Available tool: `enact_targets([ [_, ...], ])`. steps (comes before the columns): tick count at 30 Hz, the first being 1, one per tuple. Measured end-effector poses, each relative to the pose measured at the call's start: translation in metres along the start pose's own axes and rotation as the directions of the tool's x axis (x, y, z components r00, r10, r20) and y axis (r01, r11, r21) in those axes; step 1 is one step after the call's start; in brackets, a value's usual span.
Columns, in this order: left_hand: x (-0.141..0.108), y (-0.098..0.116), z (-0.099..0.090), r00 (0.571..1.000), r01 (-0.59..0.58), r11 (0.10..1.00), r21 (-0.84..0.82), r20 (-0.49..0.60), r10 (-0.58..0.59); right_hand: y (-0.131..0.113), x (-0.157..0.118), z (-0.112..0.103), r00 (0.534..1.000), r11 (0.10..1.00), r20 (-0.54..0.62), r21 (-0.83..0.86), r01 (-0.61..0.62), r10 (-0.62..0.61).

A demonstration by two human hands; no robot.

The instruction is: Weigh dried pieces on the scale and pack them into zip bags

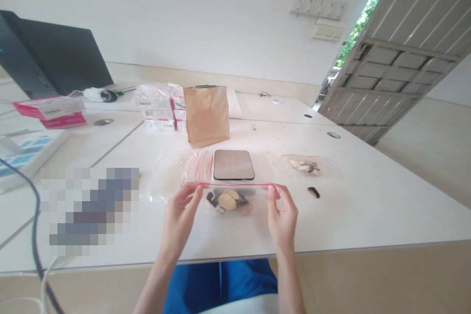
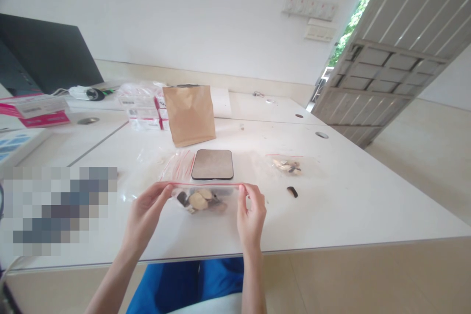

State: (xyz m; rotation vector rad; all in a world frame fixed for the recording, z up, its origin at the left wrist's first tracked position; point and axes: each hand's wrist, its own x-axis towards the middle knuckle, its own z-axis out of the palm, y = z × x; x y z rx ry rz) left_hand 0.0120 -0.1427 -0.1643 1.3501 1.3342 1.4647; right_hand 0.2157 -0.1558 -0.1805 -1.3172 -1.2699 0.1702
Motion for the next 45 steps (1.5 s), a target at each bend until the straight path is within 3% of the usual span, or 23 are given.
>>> enact_targets([
  [7, -0.002, -0.003, -0.005, 0.997, 0.055, 0.995, -0.083, 0.050, -0.051, -0.006, 0.001, 0.000, 0.978, 0.974, 0.140, 0.146, -0.173, 0.153],
  [11, -0.002, -0.004, -0.004, 0.999, 0.045, 0.990, -0.135, 0.025, -0.042, -0.009, 0.002, 0.002, 0.958, 0.955, 0.213, 0.184, -0.234, 0.193],
  [14, -0.001, -0.005, -0.004, 0.998, 0.056, 0.990, -0.126, 0.005, -0.055, -0.010, 0.003, 0.005, 0.964, 0.959, 0.191, 0.179, -0.220, 0.186],
  [20, -0.007, -0.004, 0.007, 0.996, 0.069, 0.997, -0.028, -0.049, -0.071, -0.010, 0.002, 0.010, 0.971, 0.959, 0.015, 0.151, -0.238, 0.239],
  [23, -0.009, -0.004, 0.012, 0.995, 0.071, 0.993, -0.094, -0.064, -0.077, -0.009, 0.001, 0.012, 0.942, 0.911, 0.057, 0.242, -0.335, 0.332],
  [27, -0.010, -0.006, 0.015, 0.996, 0.091, 0.961, -0.263, 0.045, -0.082, -0.011, -0.001, 0.016, 0.890, 0.786, 0.153, 0.421, -0.452, 0.429],
  [33, -0.010, -0.009, 0.023, 0.989, 0.134, 0.912, -0.388, 0.106, -0.101, -0.013, -0.003, 0.022, 0.848, 0.713, 0.296, 0.460, -0.529, 0.439],
  [38, -0.011, -0.014, 0.027, 0.981, 0.193, 0.879, -0.435, 0.117, -0.157, -0.011, -0.003, 0.023, 0.850, 0.734, 0.296, 0.431, -0.525, 0.435],
  [45, -0.009, -0.010, 0.023, 0.994, 0.111, 0.901, -0.418, 0.033, -0.107, -0.013, -0.002, 0.023, 0.890, 0.800, 0.213, 0.390, -0.456, 0.403],
])
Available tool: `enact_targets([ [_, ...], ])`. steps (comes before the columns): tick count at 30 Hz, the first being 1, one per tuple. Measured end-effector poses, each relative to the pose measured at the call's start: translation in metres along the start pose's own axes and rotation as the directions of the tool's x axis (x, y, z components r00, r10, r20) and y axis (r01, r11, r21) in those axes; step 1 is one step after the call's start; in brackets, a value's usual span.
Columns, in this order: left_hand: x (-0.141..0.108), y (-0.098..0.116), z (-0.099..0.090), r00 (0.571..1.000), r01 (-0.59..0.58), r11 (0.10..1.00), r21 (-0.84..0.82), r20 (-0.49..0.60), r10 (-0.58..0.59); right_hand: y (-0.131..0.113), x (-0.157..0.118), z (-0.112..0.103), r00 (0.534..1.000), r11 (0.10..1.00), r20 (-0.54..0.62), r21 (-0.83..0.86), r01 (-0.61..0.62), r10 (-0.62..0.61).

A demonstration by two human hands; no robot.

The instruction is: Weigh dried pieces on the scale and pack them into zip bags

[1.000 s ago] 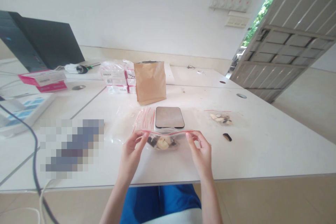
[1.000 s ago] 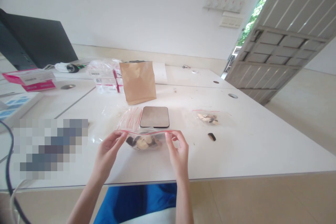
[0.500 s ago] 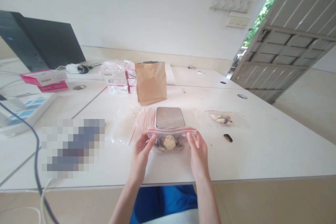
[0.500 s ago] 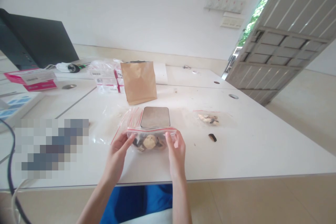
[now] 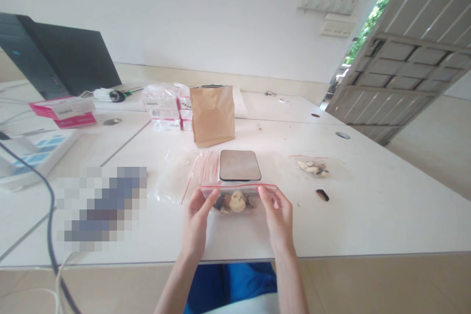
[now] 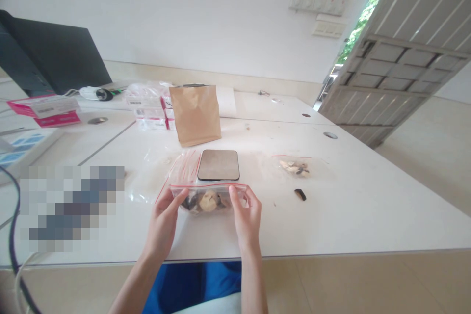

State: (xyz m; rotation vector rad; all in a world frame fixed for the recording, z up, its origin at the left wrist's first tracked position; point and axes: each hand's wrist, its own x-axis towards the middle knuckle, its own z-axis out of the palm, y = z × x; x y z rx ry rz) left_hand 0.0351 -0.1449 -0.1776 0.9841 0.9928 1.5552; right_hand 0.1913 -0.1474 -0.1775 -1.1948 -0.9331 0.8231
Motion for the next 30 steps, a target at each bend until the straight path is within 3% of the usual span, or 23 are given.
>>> enact_targets([
  [4, 0.001, 0.005, -0.001, 0.999, -0.021, 0.999, 0.043, -0.034, 0.023, -0.001, -0.002, 0.004, 1.000, 1.000, -0.004, 0.009, 0.000, 0.000],
  [8, 0.000, 0.008, -0.002, 0.998, 0.043, 0.999, -0.022, 0.056, -0.042, -0.003, -0.003, 0.006, 0.998, 0.995, 0.002, 0.080, -0.060, 0.060],
  [12, -0.001, 0.005, -0.003, 0.988, 0.107, 0.993, -0.053, 0.117, -0.100, -0.003, -0.003, 0.002, 0.990, 0.991, 0.126, 0.106, -0.080, 0.067],
  [16, 0.001, 0.000, -0.003, 0.990, 0.118, 0.992, -0.033, 0.084, -0.115, -0.005, -0.004, 0.001, 0.975, 0.990, 0.209, 0.102, -0.102, 0.079],
  [23, 0.002, 0.000, 0.000, 0.993, 0.082, 0.996, 0.031, 0.081, -0.084, -0.011, -0.005, 0.004, 0.986, 0.988, 0.094, 0.066, -0.141, 0.135],
  [30, 0.003, 0.004, -0.005, 1.000, -0.031, 0.977, 0.213, 0.013, 0.029, -0.007, -0.006, 0.004, 0.999, 0.999, 0.039, 0.026, -0.026, 0.025],
])
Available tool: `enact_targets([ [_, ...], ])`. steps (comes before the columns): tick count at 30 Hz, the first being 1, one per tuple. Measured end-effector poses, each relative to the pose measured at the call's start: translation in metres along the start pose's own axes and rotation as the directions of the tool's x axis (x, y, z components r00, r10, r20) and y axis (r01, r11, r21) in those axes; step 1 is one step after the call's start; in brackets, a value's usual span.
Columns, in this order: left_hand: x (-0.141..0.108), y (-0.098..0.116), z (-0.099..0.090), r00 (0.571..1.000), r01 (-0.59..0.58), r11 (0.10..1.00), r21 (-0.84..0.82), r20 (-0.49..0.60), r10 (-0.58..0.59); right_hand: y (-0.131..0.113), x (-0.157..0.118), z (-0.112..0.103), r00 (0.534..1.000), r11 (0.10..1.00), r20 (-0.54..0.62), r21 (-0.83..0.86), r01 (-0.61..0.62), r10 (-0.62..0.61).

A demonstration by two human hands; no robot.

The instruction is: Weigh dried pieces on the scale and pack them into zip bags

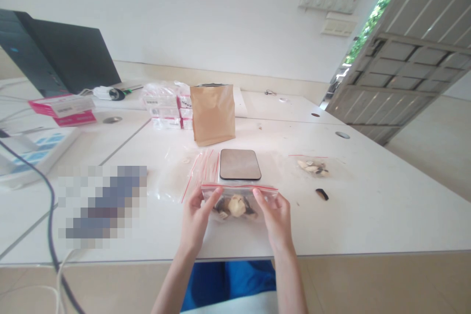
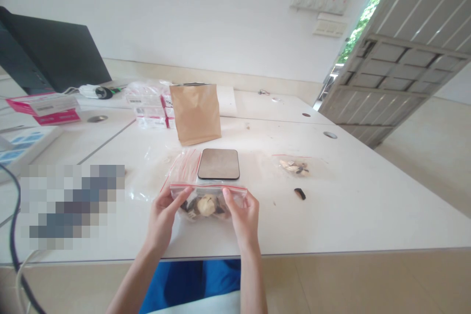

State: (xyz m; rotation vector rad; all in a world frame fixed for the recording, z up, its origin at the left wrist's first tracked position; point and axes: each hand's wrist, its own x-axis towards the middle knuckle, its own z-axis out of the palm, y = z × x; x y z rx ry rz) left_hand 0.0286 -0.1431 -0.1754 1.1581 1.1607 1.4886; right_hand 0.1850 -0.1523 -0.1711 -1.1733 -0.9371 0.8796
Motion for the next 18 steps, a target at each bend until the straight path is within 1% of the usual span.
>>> enact_targets([
  [3, 0.0018, 0.0021, -0.0040, 1.000, -0.024, 1.000, -0.016, -0.007, 0.024, 0.0009, -0.0007, 0.0010, 0.999, 1.000, 0.047, 0.006, 0.025, -0.026],
  [8, 0.0014, 0.0024, -0.0062, 0.993, 0.055, 0.992, -0.113, 0.106, -0.043, -0.0011, -0.0012, -0.0018, 0.996, 0.999, 0.083, 0.035, -0.020, 0.017],
  [12, -0.0009, 0.0030, -0.0043, 0.980, 0.123, 0.988, -0.099, 0.172, -0.105, -0.0042, -0.0017, -0.0035, 0.977, 0.997, 0.214, 0.073, -0.028, 0.012],
  [15, -0.0017, 0.0046, -0.0027, 0.976, 0.156, 0.986, -0.062, 0.166, -0.144, -0.0044, -0.0032, -0.0007, 0.972, 0.998, 0.232, 0.043, -0.041, 0.030],
  [18, -0.0018, 0.0049, -0.0012, 0.983, 0.151, 0.987, -0.057, 0.112, -0.144, -0.0024, -0.0047, 0.0030, 0.972, 0.998, 0.228, 0.020, -0.058, 0.052],
])
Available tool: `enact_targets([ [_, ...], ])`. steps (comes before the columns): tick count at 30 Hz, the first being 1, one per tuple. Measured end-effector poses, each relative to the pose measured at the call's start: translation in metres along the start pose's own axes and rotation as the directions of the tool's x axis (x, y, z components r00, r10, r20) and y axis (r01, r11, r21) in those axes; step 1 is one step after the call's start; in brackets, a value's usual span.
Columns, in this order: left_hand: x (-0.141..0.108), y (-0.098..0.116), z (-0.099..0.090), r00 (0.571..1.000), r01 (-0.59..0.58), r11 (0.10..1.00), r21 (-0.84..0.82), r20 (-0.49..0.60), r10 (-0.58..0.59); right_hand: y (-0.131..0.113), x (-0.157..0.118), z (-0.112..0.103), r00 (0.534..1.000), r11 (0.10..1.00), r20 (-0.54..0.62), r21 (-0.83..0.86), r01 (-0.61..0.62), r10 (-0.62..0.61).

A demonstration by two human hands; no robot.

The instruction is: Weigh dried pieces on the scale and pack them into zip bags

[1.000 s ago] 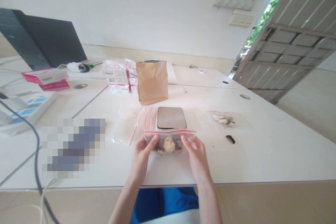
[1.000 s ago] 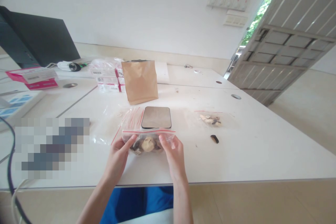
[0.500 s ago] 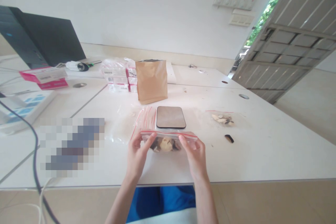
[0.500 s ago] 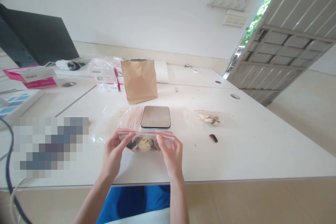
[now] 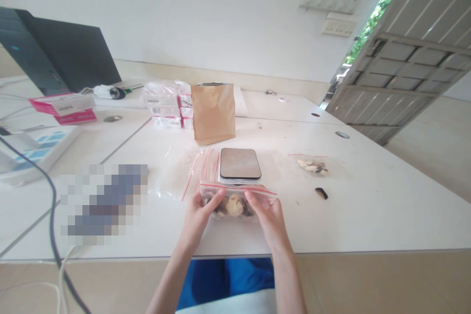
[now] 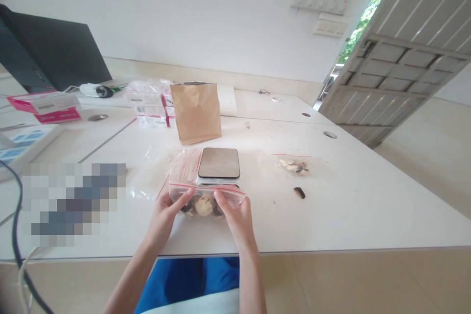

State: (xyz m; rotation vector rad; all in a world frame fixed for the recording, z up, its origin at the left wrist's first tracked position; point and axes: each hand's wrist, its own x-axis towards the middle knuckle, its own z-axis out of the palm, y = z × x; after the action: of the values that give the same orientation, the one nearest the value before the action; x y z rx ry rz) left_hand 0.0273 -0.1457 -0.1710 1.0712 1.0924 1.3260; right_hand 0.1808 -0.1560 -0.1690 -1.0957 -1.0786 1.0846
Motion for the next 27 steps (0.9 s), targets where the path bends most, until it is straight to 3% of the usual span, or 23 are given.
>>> enact_targets([
  [8, 0.002, -0.004, -0.001, 0.990, -0.069, 0.995, 0.075, -0.114, 0.077, -0.001, 0.001, 0.003, 0.993, 0.990, -0.054, -0.092, 0.104, -0.109],
  [14, 0.003, 0.008, -0.007, 0.995, -0.073, 0.997, -0.015, 0.070, 0.074, -0.004, 0.000, 0.003, 0.996, 0.995, -0.016, -0.044, 0.085, -0.085],
  [17, 0.005, 0.012, -0.007, 0.987, -0.105, 0.994, 0.026, 0.124, 0.101, -0.008, 0.002, 0.004, 0.993, 0.996, 0.088, -0.024, 0.087, -0.085],
  [22, 0.006, 0.012, -0.004, 0.986, -0.130, 0.990, 0.052, 0.113, 0.123, -0.016, 0.005, 0.008, 0.978, 0.999, 0.203, 0.019, 0.038, -0.041],
  [27, 0.004, 0.015, 0.000, 0.971, -0.220, 0.967, 0.126, 0.121, 0.206, -0.016, 0.000, 0.011, 0.985, 0.997, 0.160, -0.018, 0.075, -0.071],
])
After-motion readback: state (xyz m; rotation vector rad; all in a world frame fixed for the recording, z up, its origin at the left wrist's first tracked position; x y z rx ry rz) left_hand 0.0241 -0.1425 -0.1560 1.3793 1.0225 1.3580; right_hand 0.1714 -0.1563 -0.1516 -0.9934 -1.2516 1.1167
